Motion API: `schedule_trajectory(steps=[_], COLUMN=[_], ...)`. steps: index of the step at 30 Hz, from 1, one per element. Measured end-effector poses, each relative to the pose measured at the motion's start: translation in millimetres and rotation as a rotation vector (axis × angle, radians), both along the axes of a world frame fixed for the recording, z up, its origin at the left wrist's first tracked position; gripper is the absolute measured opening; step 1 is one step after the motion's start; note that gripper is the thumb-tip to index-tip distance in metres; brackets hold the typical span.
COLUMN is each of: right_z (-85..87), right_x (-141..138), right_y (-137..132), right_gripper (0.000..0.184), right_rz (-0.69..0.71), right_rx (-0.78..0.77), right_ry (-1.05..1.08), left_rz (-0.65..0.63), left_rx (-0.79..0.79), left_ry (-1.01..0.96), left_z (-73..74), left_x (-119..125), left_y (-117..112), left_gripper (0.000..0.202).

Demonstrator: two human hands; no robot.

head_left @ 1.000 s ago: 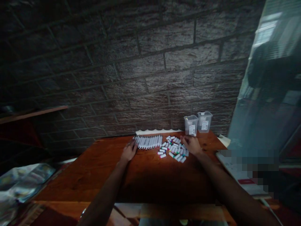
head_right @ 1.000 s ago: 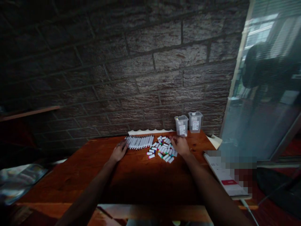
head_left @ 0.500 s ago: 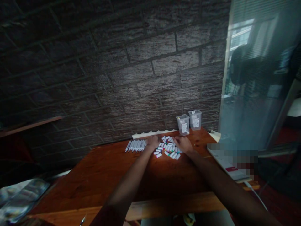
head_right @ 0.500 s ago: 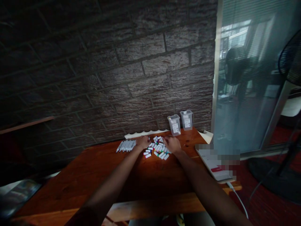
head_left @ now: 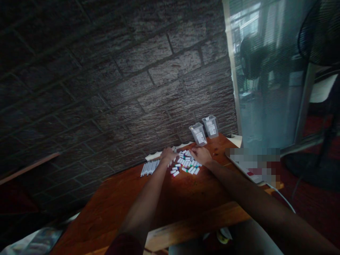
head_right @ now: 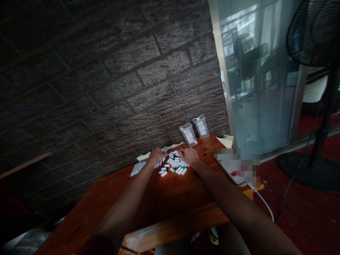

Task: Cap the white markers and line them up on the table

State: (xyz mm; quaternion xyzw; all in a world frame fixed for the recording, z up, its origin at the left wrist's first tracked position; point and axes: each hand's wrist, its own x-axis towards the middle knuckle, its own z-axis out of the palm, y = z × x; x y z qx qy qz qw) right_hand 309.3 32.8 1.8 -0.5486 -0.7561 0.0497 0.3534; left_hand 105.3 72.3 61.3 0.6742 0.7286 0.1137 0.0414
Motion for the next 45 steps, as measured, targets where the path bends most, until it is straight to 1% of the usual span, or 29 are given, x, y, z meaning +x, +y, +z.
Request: schedule_trajectory(steps=[2, 3, 5, 7, 9, 10, 11, 12, 14, 16, 19, 23, 25, 29, 33, 36, 39, 41, 43, 45], right_z=[0.2, 0.2, -0.4, -1.1, -1.1, -0.9, -0.7, -0.4, 0.0, -0.2, -2.2, -5.2, -6.0, -7.8, -10.1, -10.2, -9.7, -9.9, -10.5, -11.7], right_x=[1.1, 1.2, -0.5, -4.3, -9.6, -12.4, -15.4, -18.4, -24.6, -30.2, -34.7, -29.3, -23.9, -18.2, -20.1, -20.0, -16.2, -12.7, -9.5, -6.9], right_y=[-0.9, -1.3, -2.4, -4.1, -7.0, -8.9, -11.1, -13.5, -18.0, -20.8, -19.3, -12.2, -9.8, -8.4, -7.7, -5.5, -1.4, 1.6, 4.3, 6.7], right_gripper=[0.046, 0.046, 0.046, 0.044, 0.039, 0.037, 0.035, 0.033, 0.033, 0.029, 0.019, 0.017, 0.017, 0.017, 0.02, 0.024, 0.029, 0.031, 0.031, 0.028], right_rz=[-0.006, -0.008, -0.002, 0.049, 0.174, 0.272, 0.368, 0.453, 0.569, 0.632, 0.631, 0.527, 0.491, 0.472, 0.454, 0.422, 0.411, 0.392, 0.351, 0.317], right_rx=[-0.005, -0.009, -0.001, 0.036, 0.091, 0.134, 0.18, 0.215, 0.236, 0.201, 0.131, 0.065, 0.018, -0.05, -0.035, -0.022, 0.029, 0.064, 0.063, 0.028], right_ry=[0.003, 0.002, -0.006, -0.014, -0.021, -0.028, -0.044, -0.063, -0.112, -0.158, -0.198, -0.208, -0.203, -0.187, -0.128, -0.044, 0.051, 0.109, 0.159, 0.199], left_rz=[-0.055, -0.091, -0.133, -0.181, -0.191, -0.174, -0.147, -0.147, -0.175, -0.194, -0.194, -0.2, -0.221, -0.266, -0.261, -0.296, -0.326, -0.323, -0.307, -0.294], left_rx=[0.104, 0.169, 0.238, 0.279, 0.371, 0.432, 0.463, 0.472, 0.431, 0.346, 0.229, 0.121, 0.096, 0.082, 0.085, 0.068, 0.049, 0.026, 0.003, -0.004], left_ry=[-0.239, -0.384, -0.56, -0.867, -1.155, -1.269, -1.342, -1.397, -1.501, -1.583, -1.644, -1.694, -1.706, -1.686, -1.683, -1.689, -1.69, -1.687, -1.679, -1.67], left_z=[5.7, 5.5, -2.1, -17.7, -36.4, -44.7, -51.5, -56.4, -60.6, -59.8, -55.4, -50.4, -49.4, -51.2, -53.8, -54.3, -54.7, -54.7, -54.0, -52.7], left_x=[-13.8, -21.3, -35.0, -44.7, -49.2, -49.6, -48.9, -47.5, -43.7, -40.6, -38.9, -37.9, -36.1, -31.6, -30.3, -30.9, -31.1, -31.0, -30.9, -30.9], left_y=[-8.0, -15.1, -33.0, -49.8, -59.6, -61.6, -62.2, -62.2, -62.6, -65.9, -74.7, -84.2, -85.7, -85.4, -85.0, -84.8, -84.9, -85.4, -86.4, -87.5], left_gripper=[0.024, 0.026, 0.031, 0.033, 0.035, 0.035, 0.034, 0.035, 0.038, 0.039, 0.038, 0.036, 0.035, 0.034, 0.036, 0.039, 0.04, 0.04, 0.039, 0.037])
